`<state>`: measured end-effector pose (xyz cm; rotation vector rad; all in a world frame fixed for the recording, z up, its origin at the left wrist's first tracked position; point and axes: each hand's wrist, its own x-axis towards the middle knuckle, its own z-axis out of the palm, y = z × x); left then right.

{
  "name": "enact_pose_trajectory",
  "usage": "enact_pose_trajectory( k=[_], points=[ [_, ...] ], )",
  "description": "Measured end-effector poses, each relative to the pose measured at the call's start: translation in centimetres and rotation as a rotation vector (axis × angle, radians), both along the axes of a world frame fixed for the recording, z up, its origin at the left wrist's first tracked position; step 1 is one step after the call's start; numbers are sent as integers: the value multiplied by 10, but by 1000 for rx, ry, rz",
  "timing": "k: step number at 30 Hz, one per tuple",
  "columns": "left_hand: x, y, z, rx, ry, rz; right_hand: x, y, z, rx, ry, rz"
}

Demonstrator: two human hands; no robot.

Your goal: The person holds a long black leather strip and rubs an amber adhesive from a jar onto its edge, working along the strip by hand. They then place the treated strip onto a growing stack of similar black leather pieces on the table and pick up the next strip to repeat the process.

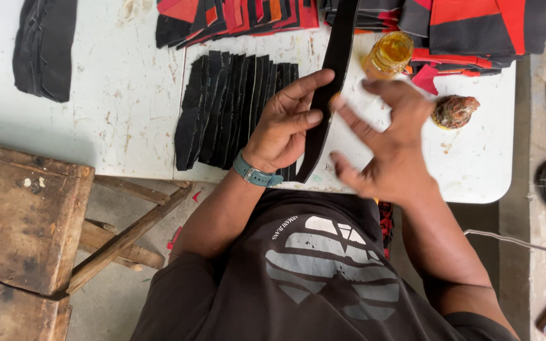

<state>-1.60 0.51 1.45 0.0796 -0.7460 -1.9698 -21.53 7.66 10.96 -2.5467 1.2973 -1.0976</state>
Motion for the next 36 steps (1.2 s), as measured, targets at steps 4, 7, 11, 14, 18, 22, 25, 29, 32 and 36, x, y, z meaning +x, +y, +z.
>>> enact_pose_trajectory(
  k=[4,7,11,14,18,22,25,29,32,36],
  points=[
    [0,2,5,-71,-106,116,4,16,-11,53,-262,259],
    [-1,3,6,-187,-229,301,4,21,-23,273,-641,261],
    [3,10,19,-223,-405,339,2,8,-36,462,-733,336],
    [9,15,33,-299,-528,299,3,6,-38,433,-617,287],
    [11,14,39,-440,-572,345,-1,17,-28,89,-97,-52],
    [16,8,30,-365,-470,373,-39,4,-12,42,-33,-236],
    [28,6,22,-372,-523,420,-74,-45,-15,4,254,-344],
    [38,7,14,-377,-497,464,-96,-106,-40,137,479,-302],
    [41,12,11,-350,-462,451,-96,-127,-55,220,545,-269],
    [39,14,6,-318,-454,426,-86,-144,-59,268,643,-293]
  ],
)
